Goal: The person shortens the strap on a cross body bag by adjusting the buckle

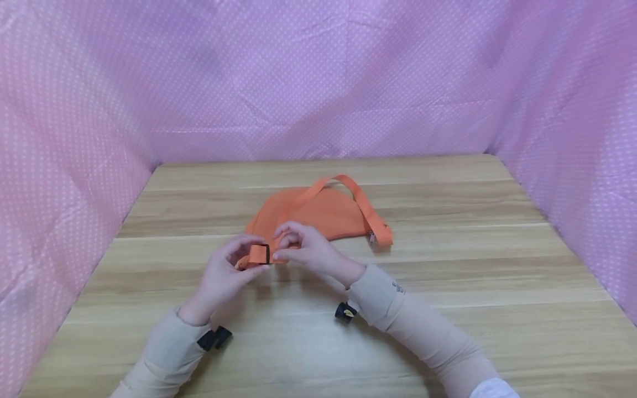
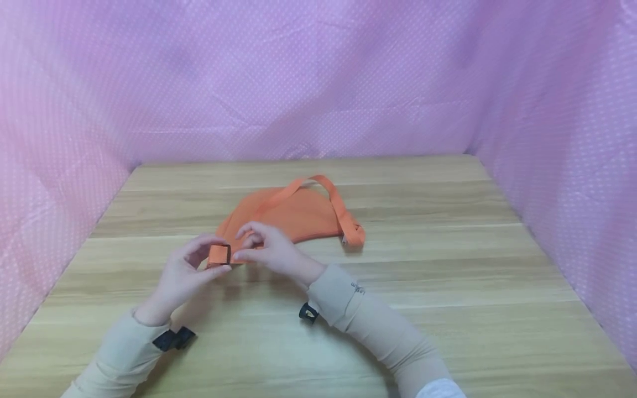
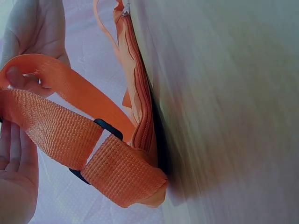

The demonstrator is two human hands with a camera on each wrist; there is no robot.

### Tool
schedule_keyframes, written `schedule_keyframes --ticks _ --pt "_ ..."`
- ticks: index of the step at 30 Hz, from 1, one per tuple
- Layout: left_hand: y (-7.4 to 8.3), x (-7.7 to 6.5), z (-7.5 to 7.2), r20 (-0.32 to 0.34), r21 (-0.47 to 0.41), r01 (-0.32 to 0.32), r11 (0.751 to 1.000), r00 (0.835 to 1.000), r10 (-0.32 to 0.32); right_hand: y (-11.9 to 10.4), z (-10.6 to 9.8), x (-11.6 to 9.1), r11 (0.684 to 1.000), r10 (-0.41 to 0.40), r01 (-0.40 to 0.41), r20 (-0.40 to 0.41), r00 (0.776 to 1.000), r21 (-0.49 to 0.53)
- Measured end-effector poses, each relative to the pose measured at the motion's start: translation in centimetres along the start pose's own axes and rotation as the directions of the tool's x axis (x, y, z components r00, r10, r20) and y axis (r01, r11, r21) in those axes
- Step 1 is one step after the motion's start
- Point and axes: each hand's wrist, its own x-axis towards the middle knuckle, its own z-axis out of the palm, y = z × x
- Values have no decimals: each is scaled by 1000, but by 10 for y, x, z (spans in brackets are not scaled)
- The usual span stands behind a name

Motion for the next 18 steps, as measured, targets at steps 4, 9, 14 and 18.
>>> schedule_keyframes --ticks 4,9,14,18 --pt "-1 0 1 3 -1 -31 1000 1000 31 -1 1 1 1000 25 -25 11 1000 19" --pt "-1 0 1 41 -20 -65 998 997 65 -5 4 2 998 47 -48 26 999 28" --pt "-1 -1 1 33 -40 -82 996 996 84 -3 1 2 998 59 -58 42 997 -19" --pt "-2 -2 1 -3 -56 -88 995 996 88 3 -6 2 994 71 -65 68 995 -86"
